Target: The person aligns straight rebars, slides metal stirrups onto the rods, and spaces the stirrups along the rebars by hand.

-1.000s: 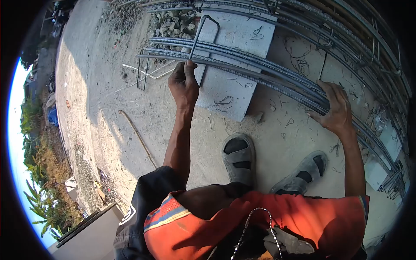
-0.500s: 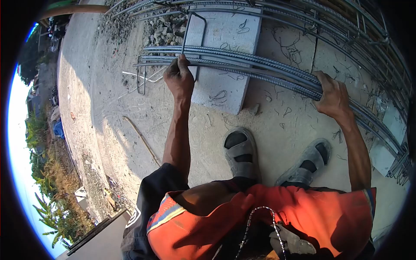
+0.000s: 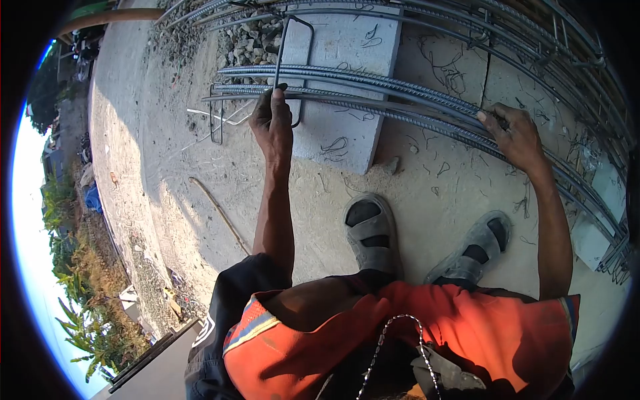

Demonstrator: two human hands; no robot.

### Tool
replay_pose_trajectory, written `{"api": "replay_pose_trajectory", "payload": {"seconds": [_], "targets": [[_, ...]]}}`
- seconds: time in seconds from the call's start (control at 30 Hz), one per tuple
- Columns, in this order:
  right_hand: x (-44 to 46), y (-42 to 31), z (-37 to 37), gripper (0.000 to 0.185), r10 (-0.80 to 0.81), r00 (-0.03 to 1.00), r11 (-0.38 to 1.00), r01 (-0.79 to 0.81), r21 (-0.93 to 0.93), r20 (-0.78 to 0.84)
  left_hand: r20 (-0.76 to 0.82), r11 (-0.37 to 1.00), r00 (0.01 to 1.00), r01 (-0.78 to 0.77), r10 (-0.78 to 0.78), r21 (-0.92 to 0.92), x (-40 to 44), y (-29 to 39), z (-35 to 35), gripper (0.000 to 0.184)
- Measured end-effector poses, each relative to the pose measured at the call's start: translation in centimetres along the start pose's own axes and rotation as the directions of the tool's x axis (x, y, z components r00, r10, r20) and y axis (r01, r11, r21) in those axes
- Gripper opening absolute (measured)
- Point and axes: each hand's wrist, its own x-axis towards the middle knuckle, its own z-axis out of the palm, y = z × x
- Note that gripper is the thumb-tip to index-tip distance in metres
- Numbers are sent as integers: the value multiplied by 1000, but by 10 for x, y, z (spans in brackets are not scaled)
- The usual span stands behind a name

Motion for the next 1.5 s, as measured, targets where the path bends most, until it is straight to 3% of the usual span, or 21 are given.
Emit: {"api": "replay_pose_trajectory", "payload": {"seconds": [0.1,0.27,0.3,0.5,0.6,0.7,0.77,0.8,0.83,0.87,0.9,0.93,1.0,1.03,1.07,1.13,1.17,1.2,1.3,1.4,1.5], "targets": [[9,4,-6,46,42,995,983,-58,172,93,-108,975,977,-166,182,147,-8,-3,1,31],[19,-3,-15,39,197,971,947,-224,230,138,-104,985,988,-97,112,144,-16,-16,-13,29],[27,17,-6,38,154,973,920,-205,333,173,-100,985,989,-96,110,140,-19,-15,-11,29],[49,18,-18,44,85,994,969,-100,227,75,-77,986,993,-79,91,150,-21,-19,-14,34],[54,29,-10,48,9,1000,958,-6,286,-9,-74,993,994,-72,79,97,-19,-18,-12,35],[51,31,-13,51,-20,999,994,15,112,44,-112,988,990,-74,90,135,-21,-17,-8,32],[43,30,-12,41,-88,996,994,89,63,-20,-131,984,988,-55,78,172,-21,-22,-12,33],[37,36,6,35,-186,926,941,264,211,-328,-158,982,986,-22,52,187,-18,-28,-18,32],[29,34,6,34,-237,857,947,309,86,-458,-239,977,958,-116,157,177,-14,-37,-21,34],[14,25,-1,35,-318,754,932,360,-44,-574,-265,944,948,-89,179,317,-20,-19,-19,39],[-2,21,-5,35,-301,766,945,321,-69,-567,-207,814,890,-250,406,524,-23,-6,-20,40],[-19,14,-5,32,-282,730,941,338,-29,-623,-229,728,790,-355,569,587,-26,5,-18,41],[-53,4,-1,29,-272,701,925,380,23,-660,-172,586,638,-522,750,619,-27,21,-14,36],[-65,2,3,28,-275,692,919,393,28,-667,-76,527,588,-650,805,548,-27,27,-4,33],[-78,-1,7,27,-279,684,913,406,33,-674,-94,700,726,-608,681,373,-36,31,19,29],[-101,-5,8,24,-235,716,929,364,64,-658,205,534,555,-832,806,152,-46,61,72,27],[-112,-7,9,23,-202,732,943,324,71,-650,276,578,551,-816,788,-22,-56,62,106,24],[-123,-11,11,22,-169,750,954,288,85,-640,456,566,501,-824,736,-9,-64,72,133,22],[-165,-26,17,18,74,821,932,145,332,-565,743,677,384,-725,549,-126,-82,84,203,45],[-208,-30,5,18,239,930,836,-50,546,-281,836,584,293,-811,465,-41,-98,92,237,72],[-228,-24,-16,17,276,915,878,-116,465,-293,904,458,234,-888,357,49,-107,78,251,93]]}}
